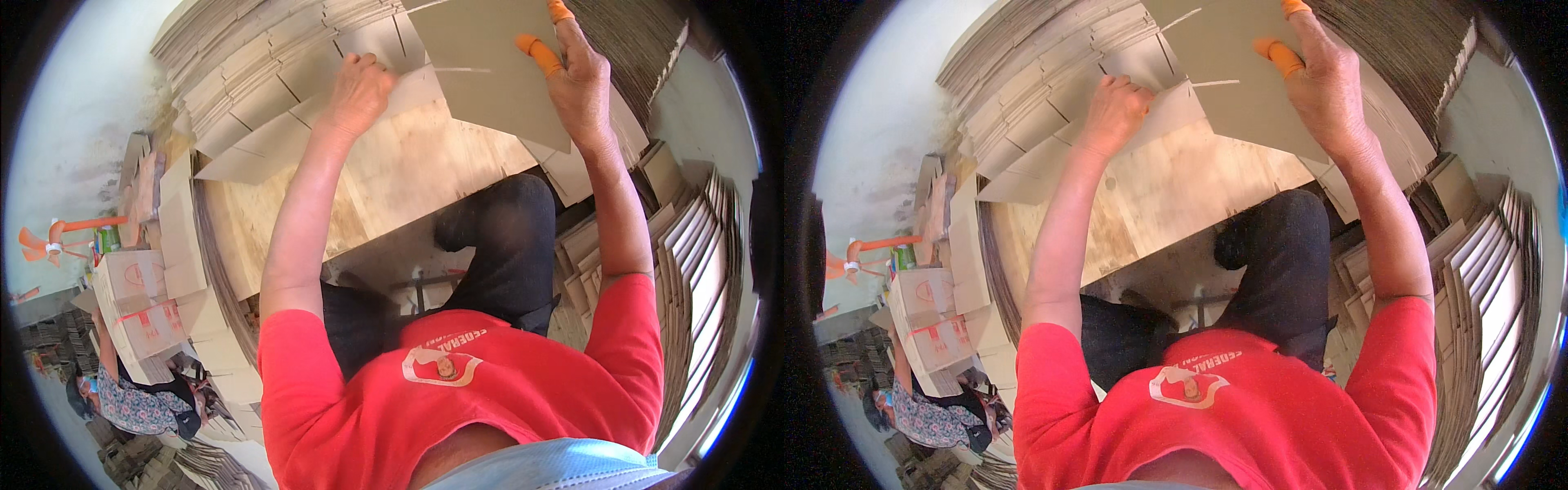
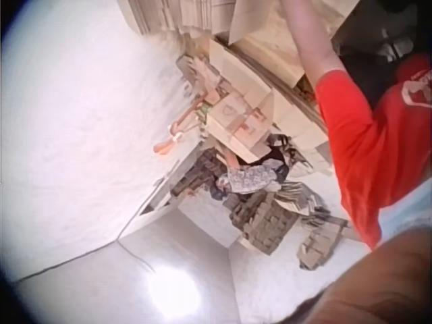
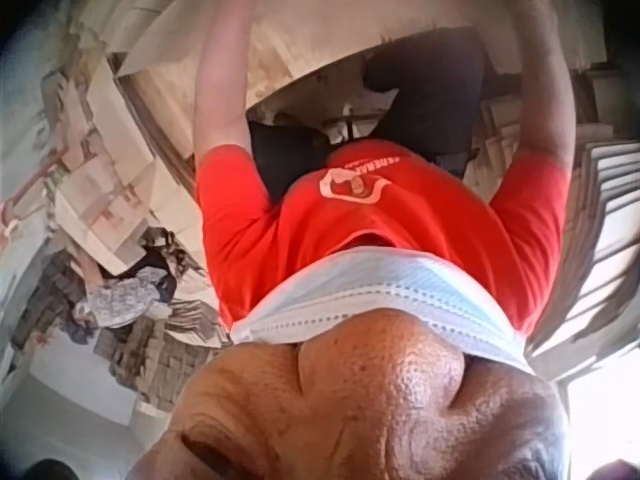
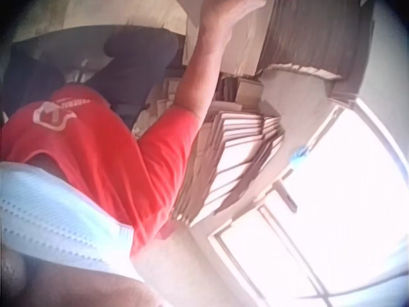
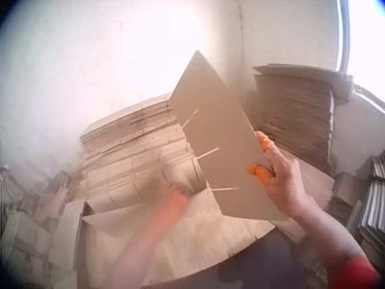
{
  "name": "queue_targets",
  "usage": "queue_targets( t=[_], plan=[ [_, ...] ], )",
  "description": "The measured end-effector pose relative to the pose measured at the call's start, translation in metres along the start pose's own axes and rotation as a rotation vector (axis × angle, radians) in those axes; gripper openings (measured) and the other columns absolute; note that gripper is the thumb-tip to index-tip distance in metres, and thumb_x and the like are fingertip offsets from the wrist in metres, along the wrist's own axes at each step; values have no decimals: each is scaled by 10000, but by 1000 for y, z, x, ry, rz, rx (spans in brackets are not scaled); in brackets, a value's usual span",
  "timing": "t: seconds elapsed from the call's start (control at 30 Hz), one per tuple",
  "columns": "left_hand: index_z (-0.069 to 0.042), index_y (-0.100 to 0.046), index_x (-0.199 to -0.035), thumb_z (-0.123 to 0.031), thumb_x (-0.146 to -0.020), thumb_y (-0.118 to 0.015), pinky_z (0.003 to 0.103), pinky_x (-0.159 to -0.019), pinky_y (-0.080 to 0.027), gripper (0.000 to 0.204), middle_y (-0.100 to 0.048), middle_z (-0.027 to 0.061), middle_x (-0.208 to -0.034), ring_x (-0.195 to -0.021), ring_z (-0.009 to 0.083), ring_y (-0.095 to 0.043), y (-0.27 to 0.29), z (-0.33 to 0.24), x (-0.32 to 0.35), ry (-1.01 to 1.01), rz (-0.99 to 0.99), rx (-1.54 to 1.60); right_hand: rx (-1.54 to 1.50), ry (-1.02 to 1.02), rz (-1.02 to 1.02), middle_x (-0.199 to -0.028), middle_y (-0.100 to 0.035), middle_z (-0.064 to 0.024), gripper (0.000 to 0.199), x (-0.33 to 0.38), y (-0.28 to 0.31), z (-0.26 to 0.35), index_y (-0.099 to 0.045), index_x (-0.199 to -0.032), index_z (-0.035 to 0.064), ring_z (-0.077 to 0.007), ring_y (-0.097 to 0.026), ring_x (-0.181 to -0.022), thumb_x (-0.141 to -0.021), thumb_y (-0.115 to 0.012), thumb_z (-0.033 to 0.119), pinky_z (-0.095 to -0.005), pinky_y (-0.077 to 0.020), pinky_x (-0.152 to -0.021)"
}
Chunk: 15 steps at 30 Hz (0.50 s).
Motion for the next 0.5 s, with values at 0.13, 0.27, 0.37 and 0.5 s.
queue_targets(
  t=[0.13,0.27,0.37,0.5],
  plan=[
    [-51,-649,-694,-18,-728,-549,387,-683,-497,110,-629,103,-717,-784,257,-613,0,-10,8,64,97,0,-13,-41,53,-1244,-563,-236,583,-2,7,10,-476,-1284,-65,-298,-563,-1170,-745,-695,-41,-315,-448,-947],
    [-75,-680,-771,-58,-745,-585,375,-654,-523,100,-649,62,-737,-783,231,-626,3,-18,12,68,120,-2,48,68,70,-1263,-537,-246,583,0,6,7,-465,-1299,-54,-320,-550,-1174,-761,-688,-29,-323,-461,-931],
    [-48,-644,-709,-30,-730,-557,387,-660,-521,91,-633,101,-718,-776,263,-626,10,-30,13,54,60,79,4,-175,223,-1274,-517,-248,588,5,2,19,-456,-1313,-43,-339,-543,-1163,-771,-684,-22,-326,-470,-916],
    [-37,-627,-675,-30,-723,-548,390,-666,-522,92,-628,109,-704,-774,271,-627,29,-47,10,29,-34,170,-128,-126,288,-1283,-507,-244,586,17,-10,19,-456,-1326,-25,-341,-552,-1137,-784,-678,-14,-318,-475,-901]
  ],
)
Point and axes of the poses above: each hand's wrist, its own x-axis away from the middle knuckle, its own y-axis out of the back of the hand, z = x × y, the point moved 3 cm from there along -x, towards the middle knuckle
